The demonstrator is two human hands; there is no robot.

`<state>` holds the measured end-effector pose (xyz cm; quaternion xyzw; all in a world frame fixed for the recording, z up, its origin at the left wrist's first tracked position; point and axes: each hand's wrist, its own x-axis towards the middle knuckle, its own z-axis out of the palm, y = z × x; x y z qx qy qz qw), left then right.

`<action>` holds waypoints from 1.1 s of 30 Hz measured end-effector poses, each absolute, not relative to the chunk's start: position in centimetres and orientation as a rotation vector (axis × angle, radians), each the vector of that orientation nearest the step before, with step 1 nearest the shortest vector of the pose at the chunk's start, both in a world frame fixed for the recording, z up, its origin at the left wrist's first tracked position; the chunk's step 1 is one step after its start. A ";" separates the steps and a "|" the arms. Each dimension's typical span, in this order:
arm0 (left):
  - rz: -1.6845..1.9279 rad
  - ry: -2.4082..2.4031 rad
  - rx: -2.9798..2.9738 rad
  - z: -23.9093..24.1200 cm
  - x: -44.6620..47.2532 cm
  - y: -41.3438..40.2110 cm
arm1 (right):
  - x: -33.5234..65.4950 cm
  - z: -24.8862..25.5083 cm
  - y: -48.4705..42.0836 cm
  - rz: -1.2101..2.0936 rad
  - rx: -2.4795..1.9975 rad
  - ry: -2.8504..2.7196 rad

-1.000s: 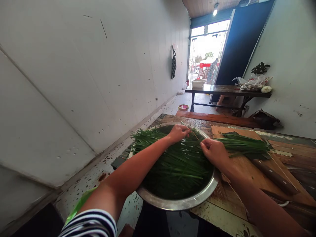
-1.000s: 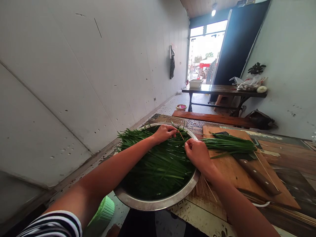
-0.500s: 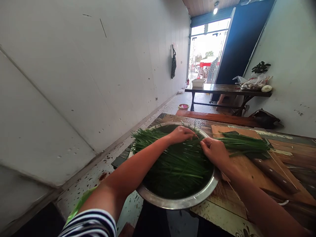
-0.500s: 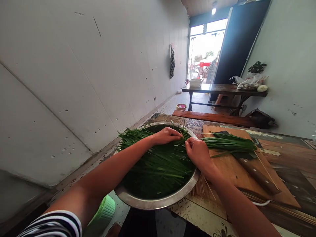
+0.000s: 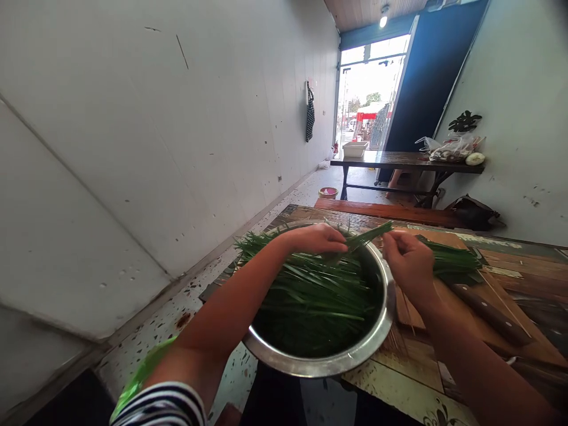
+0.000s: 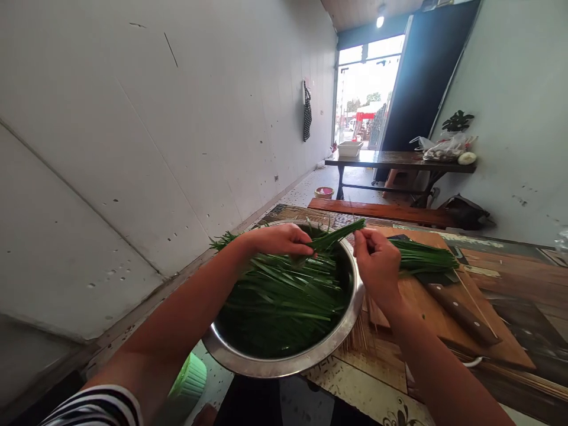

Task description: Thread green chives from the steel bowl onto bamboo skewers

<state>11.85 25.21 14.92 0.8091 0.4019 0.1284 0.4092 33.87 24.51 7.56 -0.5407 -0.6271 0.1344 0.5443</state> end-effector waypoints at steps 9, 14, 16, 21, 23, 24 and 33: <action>0.493 1.444 2.251 16.9 5.3 24.8 | 33.3 10.2 22.3 0.395 -1.437 -2.186; 0.370 1.433 2.522 14.2 9.5 28.4 | 33.0 9.5 22.6 0.044 -1.760 -2.299; 0.244 1.336 2.601 12.2 11.4 29.1 | 32.8 9.2 22.6 0.034 -1.826 -2.308; 0.175 1.438 2.666 8.8 12.4 29.8 | 32.1 8.3 23.0 -0.056 -1.738 -2.279; 0.258 1.584 2.617 8.2 12.0 30.3 | 31.9 7.8 23.2 -0.091 -1.700 -2.300; 0.278 1.636 2.583 7.9 11.8 30.7 | 31.8 7.7 23.4 -0.090 -1.702 -2.312; 0.222 1.650 2.635 6.4 11.6 31.8 | 31.9 7.1 23.8 0.021 -1.669 -2.354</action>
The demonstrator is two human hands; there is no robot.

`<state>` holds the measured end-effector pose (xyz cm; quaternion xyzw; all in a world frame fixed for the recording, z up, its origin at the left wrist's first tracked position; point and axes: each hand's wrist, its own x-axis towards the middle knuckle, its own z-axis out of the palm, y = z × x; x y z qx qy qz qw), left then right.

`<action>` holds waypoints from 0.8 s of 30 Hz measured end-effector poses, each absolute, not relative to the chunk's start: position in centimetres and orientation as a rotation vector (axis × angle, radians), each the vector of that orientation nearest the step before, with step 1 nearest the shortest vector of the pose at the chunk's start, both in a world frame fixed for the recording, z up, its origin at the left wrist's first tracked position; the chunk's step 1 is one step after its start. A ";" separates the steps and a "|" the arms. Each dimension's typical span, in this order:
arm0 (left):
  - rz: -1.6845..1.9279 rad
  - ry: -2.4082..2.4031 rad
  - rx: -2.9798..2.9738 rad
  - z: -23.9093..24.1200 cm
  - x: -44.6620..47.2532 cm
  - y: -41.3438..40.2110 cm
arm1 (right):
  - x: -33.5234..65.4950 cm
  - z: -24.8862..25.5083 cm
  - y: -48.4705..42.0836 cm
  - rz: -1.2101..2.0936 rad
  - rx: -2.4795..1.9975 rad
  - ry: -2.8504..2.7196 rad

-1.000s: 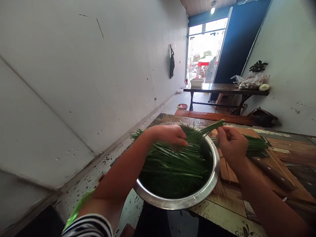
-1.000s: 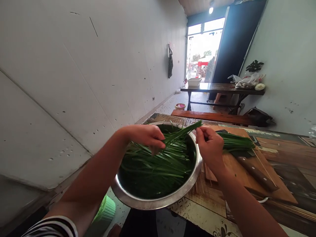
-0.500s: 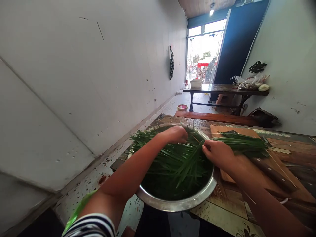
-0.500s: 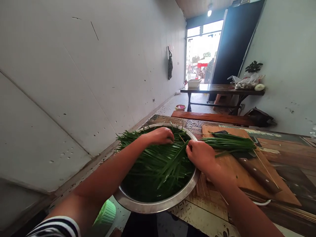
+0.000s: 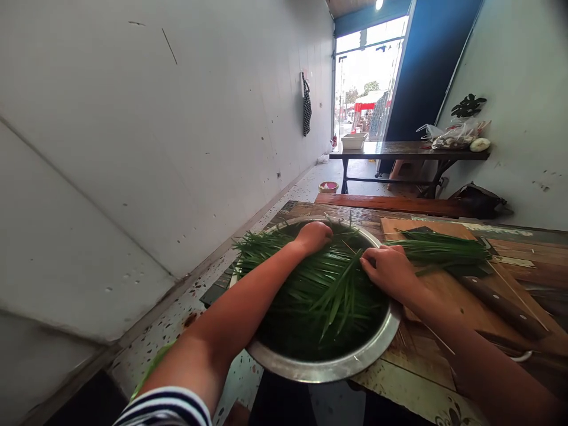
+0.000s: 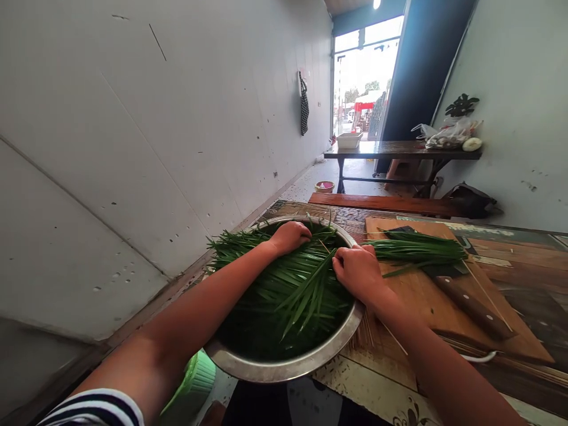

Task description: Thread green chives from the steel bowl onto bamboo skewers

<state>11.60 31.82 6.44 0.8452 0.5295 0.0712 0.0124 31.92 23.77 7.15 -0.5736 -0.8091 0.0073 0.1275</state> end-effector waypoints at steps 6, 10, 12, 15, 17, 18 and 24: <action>0.285 1.729 2.616 7.6 12.2 30.7 | 31.9 7.0 23.7 0.003 -1.646 -2.328; 0.476 1.729 2.479 8.4 12.4 30.3 | 31.9 6.8 23.7 0.017 -1.611 -2.277; 0.518 1.679 2.396 8.7 12.3 30.2 | 31.9 6.7 23.7 0.010 -1.613 -2.262; 0.558 1.606 2.257 9.0 12.0 30.1 | 32.0 6.7 23.7 -0.005 -1.627 -2.256; 0.564 1.579 2.164 9.2 11.7 30.0 | 32.0 6.6 23.8 -0.013 -1.632 -2.259; 0.560 1.566 2.130 9.3 11.6 30.0 | 32.0 6.6 23.8 -0.018 -1.632 -2.260; 0.588 1.519 2.161 9.3 11.3 29.8 | 32.1 6.5 23.8 -0.017 -1.631 -2.253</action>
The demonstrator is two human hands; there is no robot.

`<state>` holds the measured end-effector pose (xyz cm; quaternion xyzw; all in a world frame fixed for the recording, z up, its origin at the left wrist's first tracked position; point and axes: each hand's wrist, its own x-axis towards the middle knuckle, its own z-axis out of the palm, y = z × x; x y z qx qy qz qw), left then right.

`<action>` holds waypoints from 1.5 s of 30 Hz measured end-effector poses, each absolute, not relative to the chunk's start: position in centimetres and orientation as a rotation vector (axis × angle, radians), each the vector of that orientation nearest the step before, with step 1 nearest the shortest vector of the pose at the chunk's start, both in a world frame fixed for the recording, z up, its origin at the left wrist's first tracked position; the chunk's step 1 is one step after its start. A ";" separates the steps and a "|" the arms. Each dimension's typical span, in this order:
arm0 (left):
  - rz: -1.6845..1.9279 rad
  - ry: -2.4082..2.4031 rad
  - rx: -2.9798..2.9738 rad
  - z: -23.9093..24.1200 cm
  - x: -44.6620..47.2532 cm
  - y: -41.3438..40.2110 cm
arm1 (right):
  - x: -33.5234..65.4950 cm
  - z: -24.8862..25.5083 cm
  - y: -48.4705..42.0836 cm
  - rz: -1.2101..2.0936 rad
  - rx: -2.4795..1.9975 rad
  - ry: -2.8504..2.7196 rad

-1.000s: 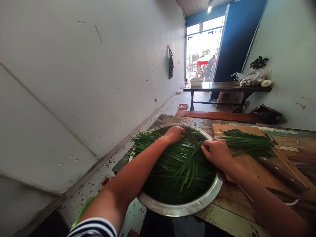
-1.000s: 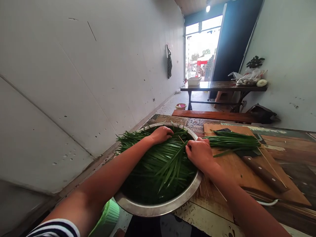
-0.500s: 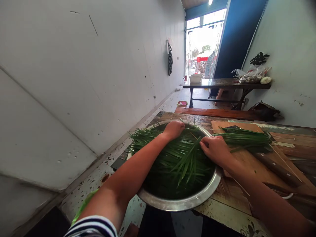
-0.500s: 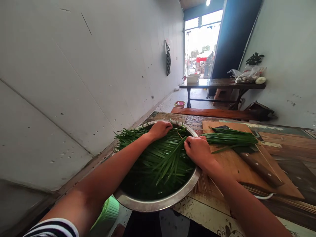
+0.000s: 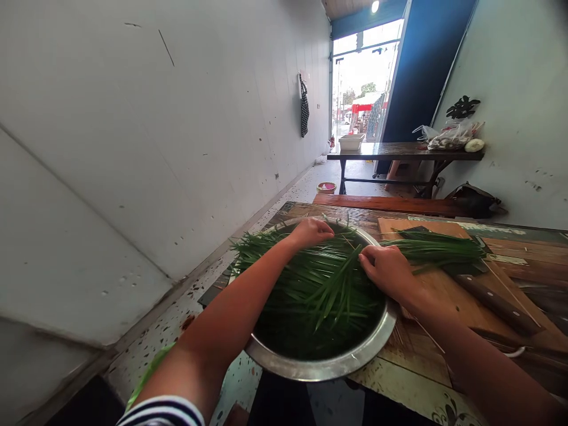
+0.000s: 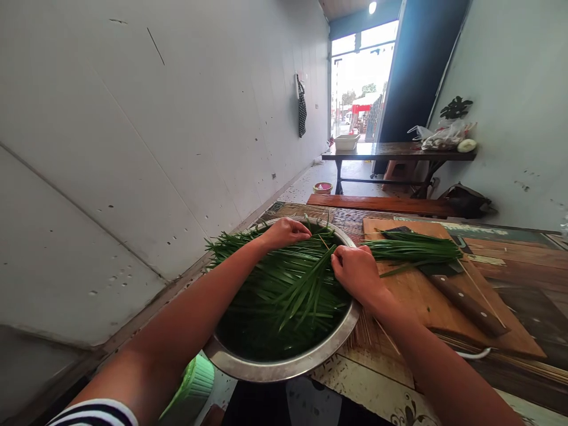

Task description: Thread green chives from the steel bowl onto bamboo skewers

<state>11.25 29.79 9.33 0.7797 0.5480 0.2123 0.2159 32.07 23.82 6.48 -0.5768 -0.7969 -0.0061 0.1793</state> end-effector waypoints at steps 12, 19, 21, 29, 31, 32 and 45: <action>0.195 1.610 2.436 9.1 11.3 29.6 | 32.1 6.7 23.7 0.019 -1.624 -2.261; 0.321 1.736 2.385 9.3 12.3 29.2 | 31.9 6.9 23.6 0.016 -1.603 -2.274; 0.395 1.734 2.271 9.6 12.5 29.1 | 31.9 6.9 23.5 0.018 -1.592 -2.278; 0.661 1.636 2.034 9.2 11.8 29.5 | 32.0 6.8 23.6 0.013 -1.610 -2.262; 0.688 1.618 2.010 9.0 11.7 29.7 | 32.0 6.6 23.7 -0.005 -1.607 -2.256; 0.693 1.611 2.004 8.9 11.7 29.7 | 32.0 6.5 23.7 -0.013 -1.602 -2.255; 0.675 1.504 1.996 8.7 11.9 29.6 | 32.1 6.7 23.6 -0.013 -1.605 -2.260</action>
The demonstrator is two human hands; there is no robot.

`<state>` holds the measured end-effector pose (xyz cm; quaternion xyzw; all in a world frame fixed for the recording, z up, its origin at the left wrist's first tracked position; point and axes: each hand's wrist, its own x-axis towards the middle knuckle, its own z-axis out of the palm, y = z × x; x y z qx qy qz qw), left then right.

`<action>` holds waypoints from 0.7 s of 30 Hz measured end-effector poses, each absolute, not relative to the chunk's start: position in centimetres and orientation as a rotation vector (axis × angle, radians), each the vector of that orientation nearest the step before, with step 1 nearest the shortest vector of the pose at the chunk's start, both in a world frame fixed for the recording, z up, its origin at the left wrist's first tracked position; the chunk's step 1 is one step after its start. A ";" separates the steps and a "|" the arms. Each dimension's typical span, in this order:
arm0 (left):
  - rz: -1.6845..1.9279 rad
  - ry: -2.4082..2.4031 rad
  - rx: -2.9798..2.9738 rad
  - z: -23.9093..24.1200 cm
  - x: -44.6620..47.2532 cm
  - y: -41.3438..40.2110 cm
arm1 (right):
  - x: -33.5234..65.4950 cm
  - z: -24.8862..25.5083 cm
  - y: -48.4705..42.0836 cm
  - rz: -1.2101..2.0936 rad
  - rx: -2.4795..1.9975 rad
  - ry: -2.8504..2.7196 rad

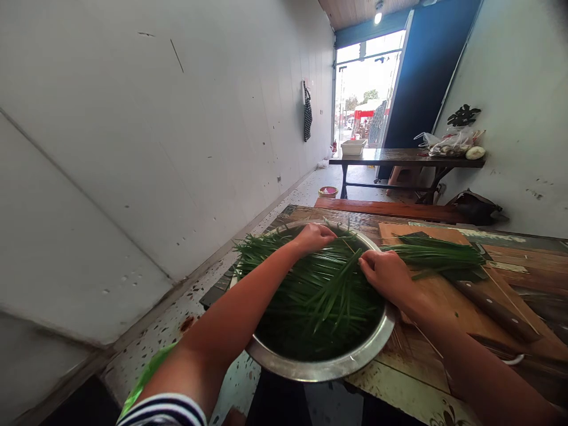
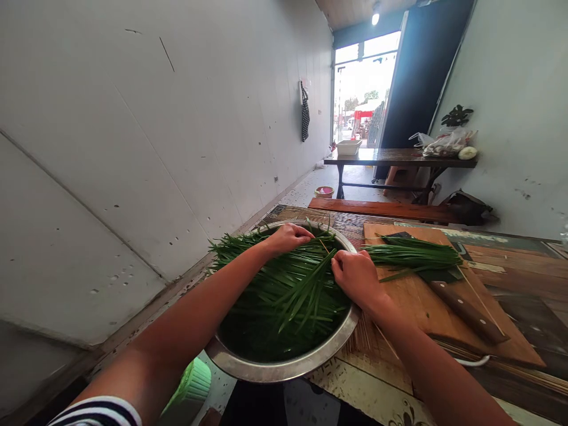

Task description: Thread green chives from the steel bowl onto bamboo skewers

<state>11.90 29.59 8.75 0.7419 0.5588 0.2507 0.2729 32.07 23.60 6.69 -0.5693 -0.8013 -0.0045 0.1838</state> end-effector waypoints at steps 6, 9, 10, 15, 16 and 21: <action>0.661 1.498 1.896 8.9 12.2 29.2 | 32.0 6.7 23.6 -0.022 -1.602 -2.252; 0.675 1.496 1.898 8.8 12.2 29.2 | 32.0 6.7 23.6 -0.017 -1.618 -2.259; 0.675 1.497 1.904 8.7 12.1 29.3 | 32.0 6.7 23.6 -0.013 -1.625 -2.263; 0.673 1.493 1.960 8.3 12.0 29.6 | 32.0 6.8 23.6 -0.011 -1.654 -2.269; 0.673 1.484 1.978 8.4 12.1 29.5 | 32.0 6.8 23.6 -0.005 -1.655 -2.264; 0.534 1.181 2.144 9.8 12.5 28.3 | 32.2 6.6 23.8 0.011 -1.624 -2.209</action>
